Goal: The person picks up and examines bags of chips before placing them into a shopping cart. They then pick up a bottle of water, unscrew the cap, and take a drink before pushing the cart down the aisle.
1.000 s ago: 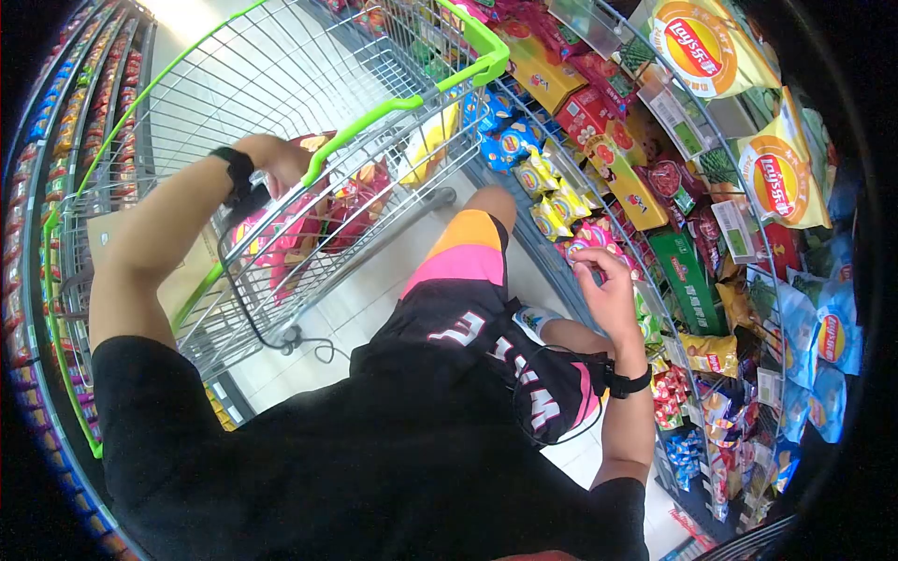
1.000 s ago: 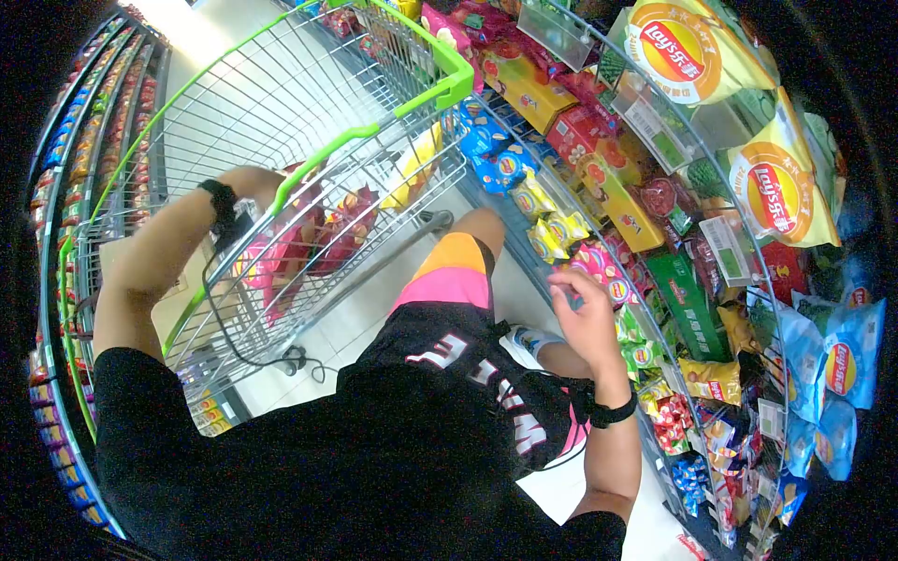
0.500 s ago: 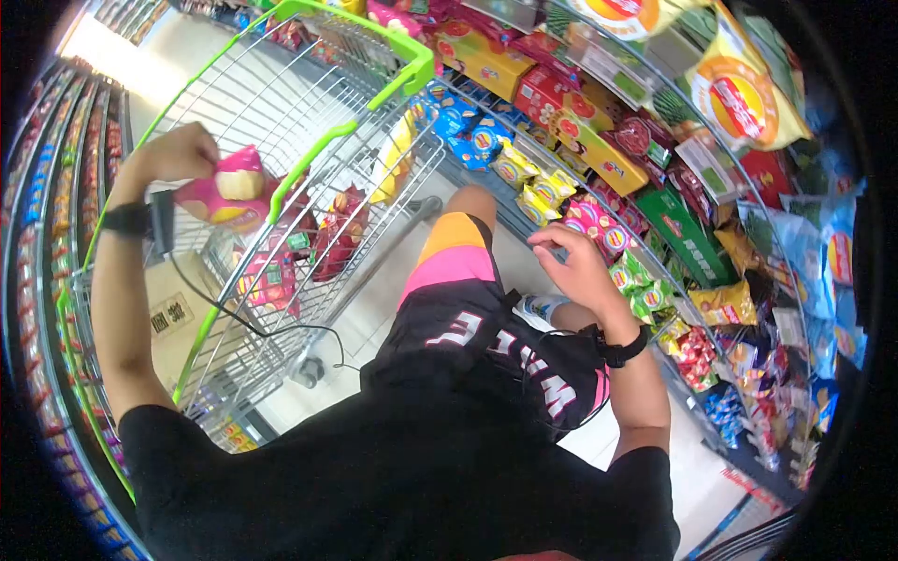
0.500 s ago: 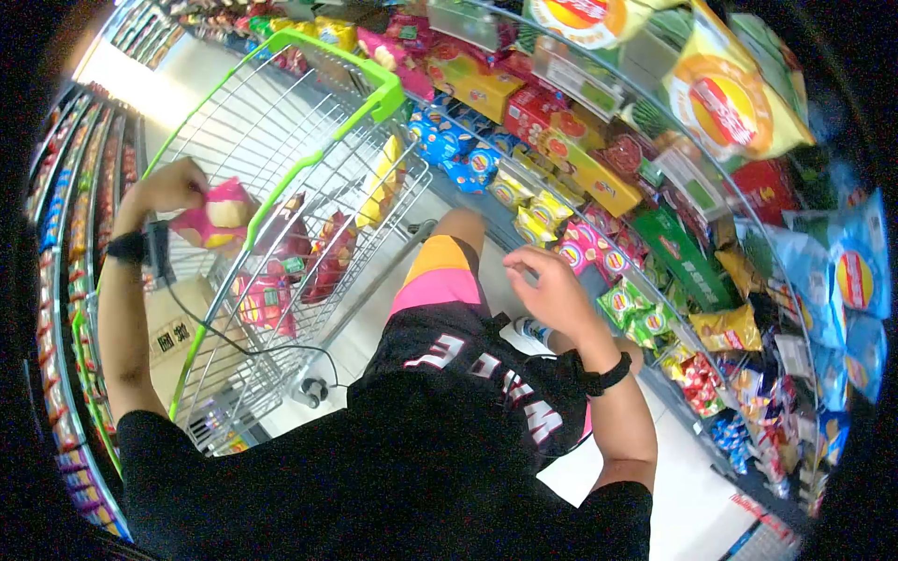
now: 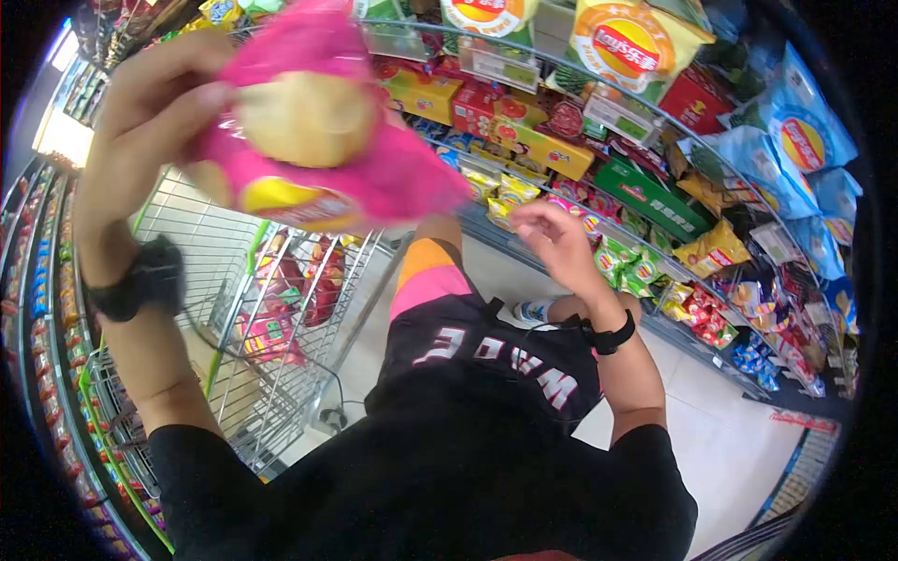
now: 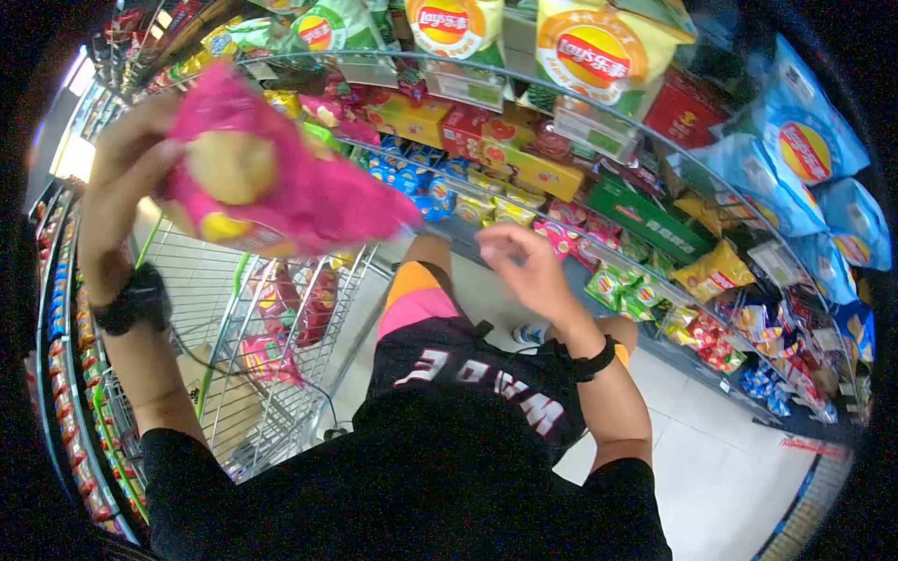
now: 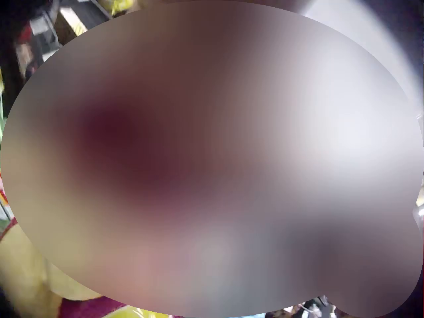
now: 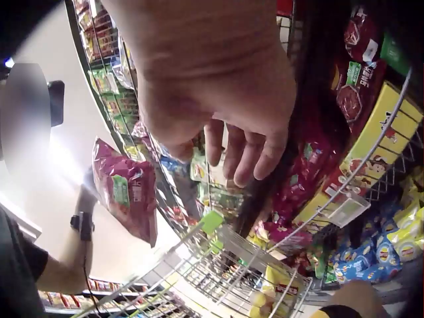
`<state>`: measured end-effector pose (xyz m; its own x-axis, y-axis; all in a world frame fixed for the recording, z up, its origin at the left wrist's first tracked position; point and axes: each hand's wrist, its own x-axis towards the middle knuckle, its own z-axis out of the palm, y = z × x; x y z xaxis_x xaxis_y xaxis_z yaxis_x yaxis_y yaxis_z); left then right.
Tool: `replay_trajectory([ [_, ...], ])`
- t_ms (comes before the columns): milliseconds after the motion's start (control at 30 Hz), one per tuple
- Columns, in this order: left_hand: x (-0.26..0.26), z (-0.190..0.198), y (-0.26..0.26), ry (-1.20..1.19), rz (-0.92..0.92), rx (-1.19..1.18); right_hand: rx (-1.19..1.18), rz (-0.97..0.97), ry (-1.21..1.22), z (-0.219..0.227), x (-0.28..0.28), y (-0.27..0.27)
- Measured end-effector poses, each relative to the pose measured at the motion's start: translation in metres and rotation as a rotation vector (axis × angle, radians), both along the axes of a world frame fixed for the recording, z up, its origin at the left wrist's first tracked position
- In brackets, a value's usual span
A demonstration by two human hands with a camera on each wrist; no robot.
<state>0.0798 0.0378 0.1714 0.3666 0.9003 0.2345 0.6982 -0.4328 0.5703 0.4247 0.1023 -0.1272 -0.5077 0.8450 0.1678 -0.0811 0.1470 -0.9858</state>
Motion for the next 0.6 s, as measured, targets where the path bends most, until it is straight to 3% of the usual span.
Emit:
replay_trajectory([
  [33, 0.029, -0.011, 0.014, -0.036, -0.123, -0.067, -0.04, -0.032, 0.107, 0.003, 0.005, -0.001],
  [67, 0.05, -0.02, 0.03, 0.057, -0.247, -0.052, -0.055, 0.067, 0.189, 0.011, 0.019, 0.001],
  [100, 0.07, -0.045, 0.04, 0.061, -0.224, 0.035, -0.067, 0.116, 0.278, 0.015, 0.027, -0.003],
  [133, 0.093, -0.062, 0.055, -0.035, -0.385, -0.094, -0.081, 0.165, 0.37, 0.018, 0.033, -0.01],
  [167, 0.117, -0.075, 0.063, 0.021, -0.462, -0.091, -0.095, 0.21, 0.465, 0.022, 0.04, -0.018],
  [200, 0.137, -0.095, 0.067, 0.035, -0.52, -0.023, -0.079, 0.182, 0.289, 0.029, 0.052, -0.027],
  [233, 0.155, -0.1, 0.068, 0.059, -0.552, -0.149, -0.108, 0.223, 0.192, 0.043, 0.056, -0.034],
  [333, 0.182, -0.122, 0.067, 0.054, -0.56, -0.145, 0.055, 0.051, -0.023, 0.031, 0.069, -0.054],
  [467, 0.189, -0.142, 0.07, -0.074, -0.488, 0.081, -0.269, -0.169, 0.136, 0.011, 0.056, -0.065],
  [600, 0.172, -0.175, 0.06, -0.342, -0.267, 0.321, -0.182, -0.334, 0.152, -0.031, 0.049, -0.066],
])
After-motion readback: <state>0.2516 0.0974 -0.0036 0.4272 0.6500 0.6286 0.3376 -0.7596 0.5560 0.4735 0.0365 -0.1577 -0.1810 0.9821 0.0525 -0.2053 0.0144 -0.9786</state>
